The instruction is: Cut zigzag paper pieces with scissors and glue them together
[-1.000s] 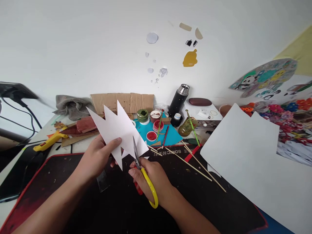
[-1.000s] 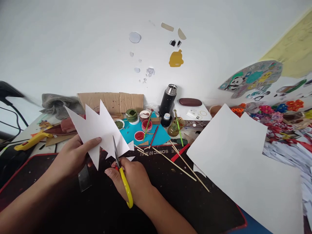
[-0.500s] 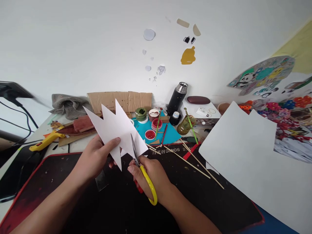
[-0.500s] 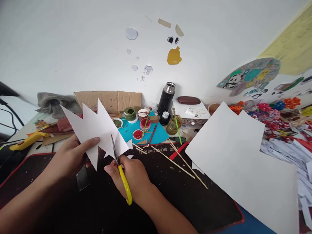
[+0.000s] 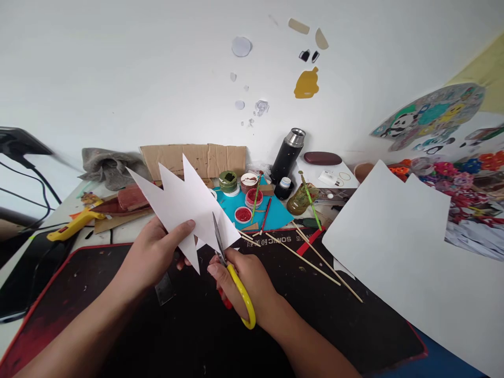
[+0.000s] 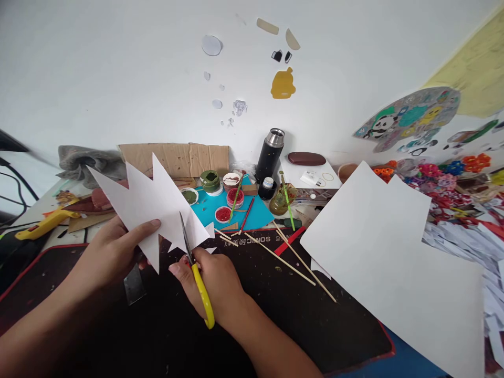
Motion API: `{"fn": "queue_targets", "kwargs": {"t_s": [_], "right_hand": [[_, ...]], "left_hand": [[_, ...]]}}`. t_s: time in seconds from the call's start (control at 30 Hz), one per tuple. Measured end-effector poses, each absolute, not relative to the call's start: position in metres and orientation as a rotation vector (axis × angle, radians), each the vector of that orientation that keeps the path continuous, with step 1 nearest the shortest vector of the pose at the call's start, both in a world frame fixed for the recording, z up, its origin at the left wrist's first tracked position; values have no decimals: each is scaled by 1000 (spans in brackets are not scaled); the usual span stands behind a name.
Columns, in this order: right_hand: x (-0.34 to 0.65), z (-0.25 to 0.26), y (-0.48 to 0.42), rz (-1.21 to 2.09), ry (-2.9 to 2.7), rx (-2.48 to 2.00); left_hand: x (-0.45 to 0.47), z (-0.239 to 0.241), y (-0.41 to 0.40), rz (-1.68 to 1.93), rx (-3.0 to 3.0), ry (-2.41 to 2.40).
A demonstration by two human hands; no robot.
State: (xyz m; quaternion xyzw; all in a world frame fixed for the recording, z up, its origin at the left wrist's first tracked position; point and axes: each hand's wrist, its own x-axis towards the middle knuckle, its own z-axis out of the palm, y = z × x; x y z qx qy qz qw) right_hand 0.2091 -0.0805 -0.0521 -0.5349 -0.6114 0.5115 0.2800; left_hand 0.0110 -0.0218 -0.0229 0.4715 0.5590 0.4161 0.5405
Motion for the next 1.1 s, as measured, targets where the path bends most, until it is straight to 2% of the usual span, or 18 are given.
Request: {"fn": "queue_targets", "kwargs": {"t_s": [0.57, 1.1], "right_hand": [[210, -50, -79, 1276, -1697, -1449], [208, -55, -80, 1399, -1595, -1383]], "left_hand": [[13, -17, -21, 972, 1097, 1359], [15, -17, -21, 1001, 1056, 1339]]}}
